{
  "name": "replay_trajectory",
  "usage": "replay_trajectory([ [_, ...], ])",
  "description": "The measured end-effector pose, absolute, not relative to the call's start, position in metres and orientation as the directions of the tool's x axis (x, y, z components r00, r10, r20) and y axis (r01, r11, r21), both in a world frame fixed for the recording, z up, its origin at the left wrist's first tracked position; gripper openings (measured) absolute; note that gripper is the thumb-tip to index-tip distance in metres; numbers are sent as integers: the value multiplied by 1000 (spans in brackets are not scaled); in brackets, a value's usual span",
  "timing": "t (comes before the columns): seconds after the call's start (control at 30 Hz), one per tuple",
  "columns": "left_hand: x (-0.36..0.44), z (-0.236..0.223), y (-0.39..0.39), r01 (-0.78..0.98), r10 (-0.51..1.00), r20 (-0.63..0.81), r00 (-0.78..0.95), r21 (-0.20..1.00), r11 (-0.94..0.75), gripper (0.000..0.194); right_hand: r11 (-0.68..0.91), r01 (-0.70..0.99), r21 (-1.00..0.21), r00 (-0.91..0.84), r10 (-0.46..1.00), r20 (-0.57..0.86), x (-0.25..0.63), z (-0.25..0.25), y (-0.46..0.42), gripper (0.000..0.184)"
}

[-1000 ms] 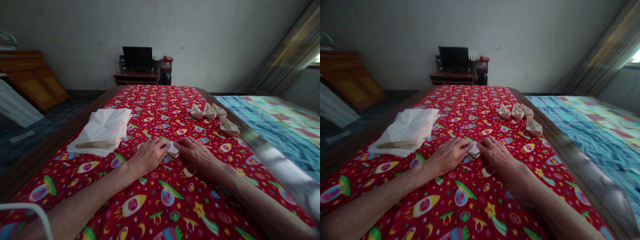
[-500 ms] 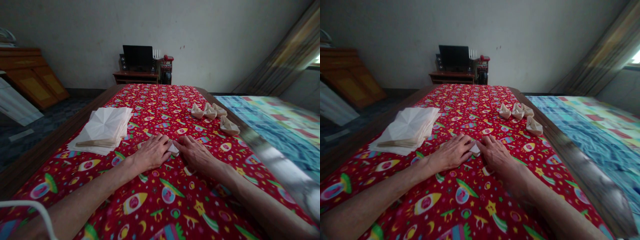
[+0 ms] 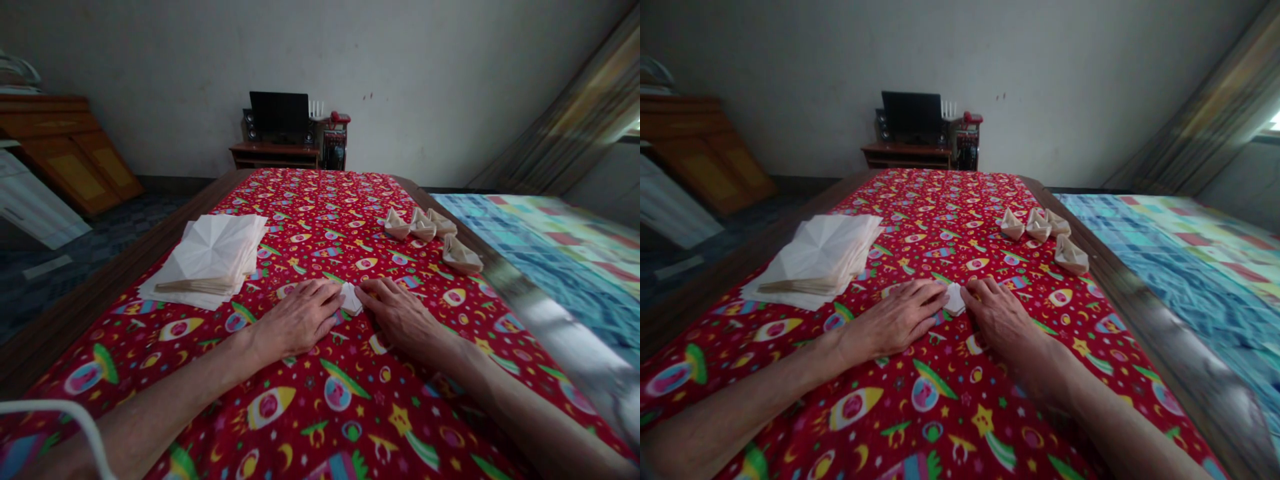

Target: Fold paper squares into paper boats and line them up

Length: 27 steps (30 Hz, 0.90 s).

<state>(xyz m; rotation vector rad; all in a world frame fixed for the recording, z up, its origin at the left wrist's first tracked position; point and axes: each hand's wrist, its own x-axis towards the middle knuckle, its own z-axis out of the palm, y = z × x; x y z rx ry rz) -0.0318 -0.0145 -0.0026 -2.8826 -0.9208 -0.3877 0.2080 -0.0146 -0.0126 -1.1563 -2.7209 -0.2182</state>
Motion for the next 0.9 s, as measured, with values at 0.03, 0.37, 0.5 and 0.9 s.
replay_trajectory([
  [0.03,-34,-4,-15,564,540,279,794,-8,-826,35,696,716,57,-689,691,217,209,-13,-15,51],
  [0.37,-40,-11,-15,564,548,293,783,35,-825,37,714,699,41,-701,673,237,215,-15,-21,56],
  [0.5,-31,-11,-6,571,563,262,784,52,-819,39,675,730,103,-681,705,198,204,-7,-11,46],
  [0.9,-30,-5,-4,562,552,262,791,43,-826,36,654,725,214,-687,708,162,204,-9,-15,51],
])
